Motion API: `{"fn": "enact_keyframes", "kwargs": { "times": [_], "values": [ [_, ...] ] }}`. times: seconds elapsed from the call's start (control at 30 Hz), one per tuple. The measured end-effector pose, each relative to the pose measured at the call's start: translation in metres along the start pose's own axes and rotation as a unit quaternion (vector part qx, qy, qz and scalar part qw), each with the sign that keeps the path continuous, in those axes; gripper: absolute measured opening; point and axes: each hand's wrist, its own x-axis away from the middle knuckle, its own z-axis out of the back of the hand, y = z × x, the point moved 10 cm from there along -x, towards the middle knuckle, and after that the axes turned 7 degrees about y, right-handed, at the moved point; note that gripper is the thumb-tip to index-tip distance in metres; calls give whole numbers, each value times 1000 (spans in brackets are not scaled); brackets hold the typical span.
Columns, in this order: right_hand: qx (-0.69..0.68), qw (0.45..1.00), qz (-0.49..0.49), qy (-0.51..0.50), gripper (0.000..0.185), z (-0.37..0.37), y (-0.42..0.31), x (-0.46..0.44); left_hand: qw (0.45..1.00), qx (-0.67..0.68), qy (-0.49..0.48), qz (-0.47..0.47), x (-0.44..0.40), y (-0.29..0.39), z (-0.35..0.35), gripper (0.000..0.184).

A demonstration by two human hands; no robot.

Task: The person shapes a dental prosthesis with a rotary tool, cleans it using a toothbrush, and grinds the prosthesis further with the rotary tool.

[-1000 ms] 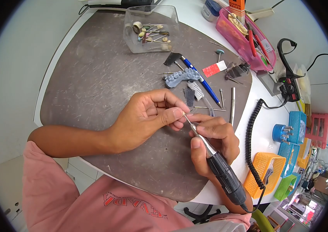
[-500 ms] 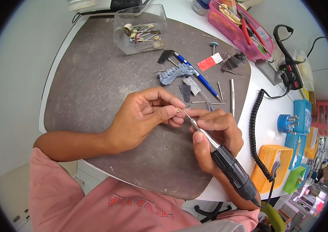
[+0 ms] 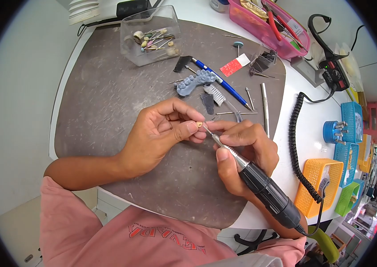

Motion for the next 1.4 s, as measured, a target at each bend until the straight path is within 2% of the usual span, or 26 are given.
{"fn": "enact_keyframes", "kwargs": {
  "times": [0.13, 0.2, 0.63, 0.7, 0.83, 0.9, 1.1, 1.2, 1.4],
  "values": [
    [5, 1000, -8, -5, 16, 2, 0, -1, 1000, 3, 0, -2, 0, 0, 0, 15],
    [37, 996, -1, -87, 15, -9, -1, 2, 1000, -1, 2, -2, 0, 0, 0, 14],
    [46, 995, -27, -83, 13, -11, 5, 1, 1000, -8, -7, -11, 0, 1, -1, 12],
    [35, 998, 33, -32, 17, -5, -1, -2, 1000, -7, -8, -11, 0, 1, -1, 12],
    [30, 999, 32, -29, 17, -5, -4, -2, 1000, 3, -5, -2, 0, 1, -1, 12],
    [24, 999, 2, -29, 17, -4, -1, -2, 1000, 2, -3, -1, 0, 1, -1, 12],
    [27, 998, 34, -35, 16, -6, -5, -3, 1000, 4, -3, -2, 0, 1, -1, 12],
    [23, 999, -2, -30, 16, -4, 1, -1, 1000, 3, -2, 2, 0, 1, -1, 12],
    [16, 999, 13, -32, 16, -5, 0, -1, 1000, 1, 0, 10, 0, 1, -1, 11]
  ]
}}
